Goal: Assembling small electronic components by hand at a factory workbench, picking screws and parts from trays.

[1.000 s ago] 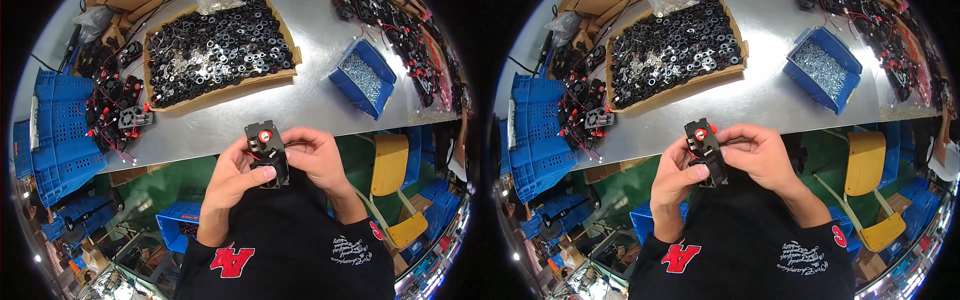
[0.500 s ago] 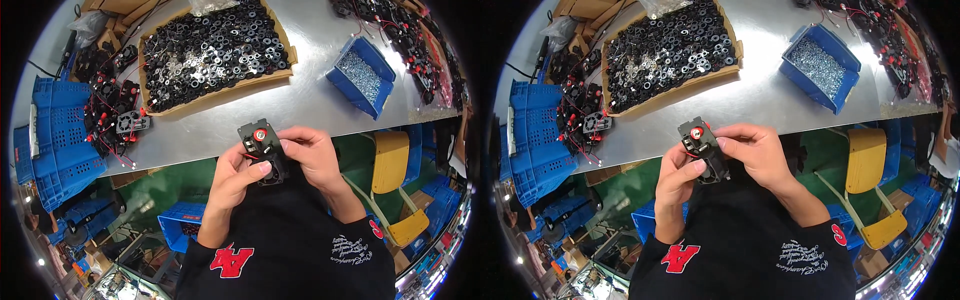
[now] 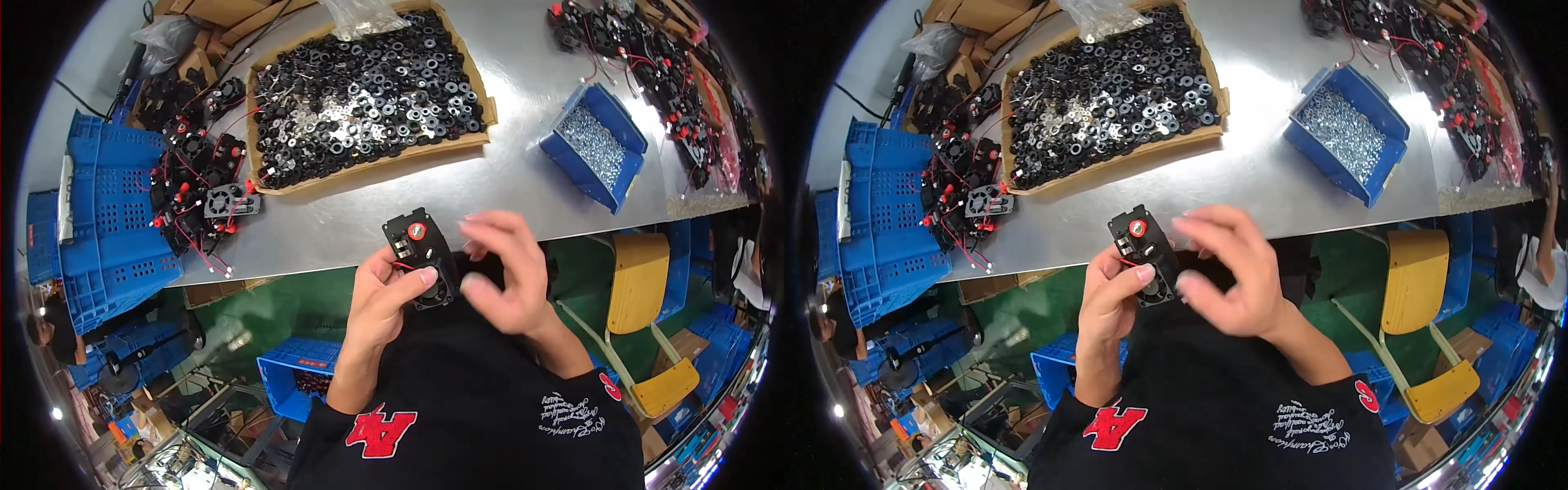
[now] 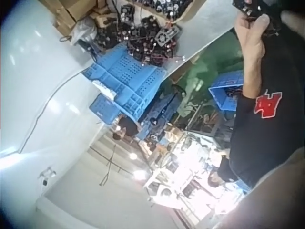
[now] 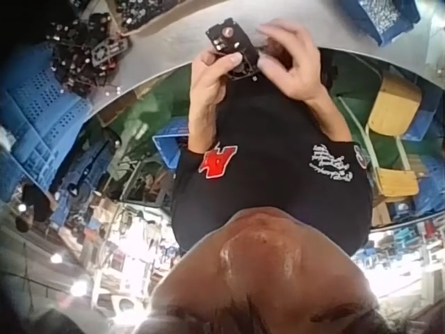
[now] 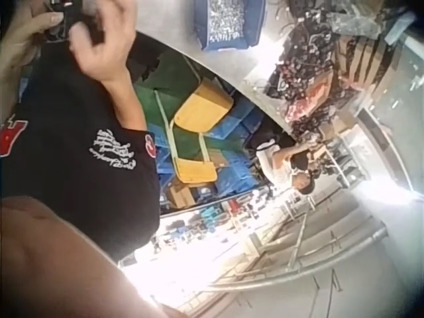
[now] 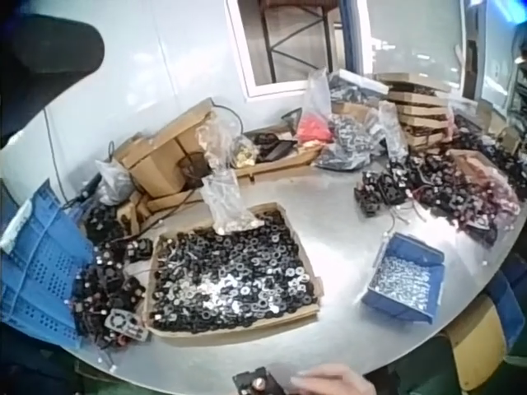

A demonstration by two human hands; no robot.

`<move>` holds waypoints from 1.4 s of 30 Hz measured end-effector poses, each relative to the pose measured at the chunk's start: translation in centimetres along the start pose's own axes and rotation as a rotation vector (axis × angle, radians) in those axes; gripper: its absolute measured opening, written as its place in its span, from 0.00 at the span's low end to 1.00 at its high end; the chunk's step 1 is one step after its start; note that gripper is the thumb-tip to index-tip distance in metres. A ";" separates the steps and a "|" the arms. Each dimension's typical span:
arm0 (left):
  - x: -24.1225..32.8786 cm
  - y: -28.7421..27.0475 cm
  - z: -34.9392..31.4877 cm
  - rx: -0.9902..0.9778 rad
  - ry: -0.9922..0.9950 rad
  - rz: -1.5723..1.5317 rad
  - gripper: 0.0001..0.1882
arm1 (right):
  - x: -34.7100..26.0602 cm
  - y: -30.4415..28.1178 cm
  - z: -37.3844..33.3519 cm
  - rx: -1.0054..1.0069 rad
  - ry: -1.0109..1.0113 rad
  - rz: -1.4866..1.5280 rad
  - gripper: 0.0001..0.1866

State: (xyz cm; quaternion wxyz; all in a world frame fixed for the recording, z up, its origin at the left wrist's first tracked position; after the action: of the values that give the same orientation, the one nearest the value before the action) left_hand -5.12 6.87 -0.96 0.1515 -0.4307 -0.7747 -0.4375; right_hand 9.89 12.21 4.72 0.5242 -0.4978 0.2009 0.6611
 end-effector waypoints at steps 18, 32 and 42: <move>1.6 -4.5 -1.9 0.166 0.272 -0.001 0.25 | 0.9 1.9 10.7 0.025 -0.296 -0.448 0.09; 3.4 -4.8 -3.5 0.256 0.435 0.118 0.24 | 3.6 2.1 16.9 -0.183 -0.300 -0.648 0.07; 2.8 -2.4 -2.0 0.245 0.367 0.229 0.23 | 3.3 5.6 3.4 -0.155 0.410 0.411 0.08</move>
State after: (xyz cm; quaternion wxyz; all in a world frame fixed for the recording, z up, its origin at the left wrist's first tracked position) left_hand -8.94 6.12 0.60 0.3895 -0.4072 -0.7277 -0.3911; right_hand 3.47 14.48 1.86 0.2885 -0.6084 0.3479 0.6524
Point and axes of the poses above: each hand's wrist, its own z-axis towards the middle knuckle, its own y-axis out of the palm, x = y × z, the point moved 8 cm from there along z, towards the middle knuckle, and after that the axes turned 11 degrees about -y, right-handed, at the moved point
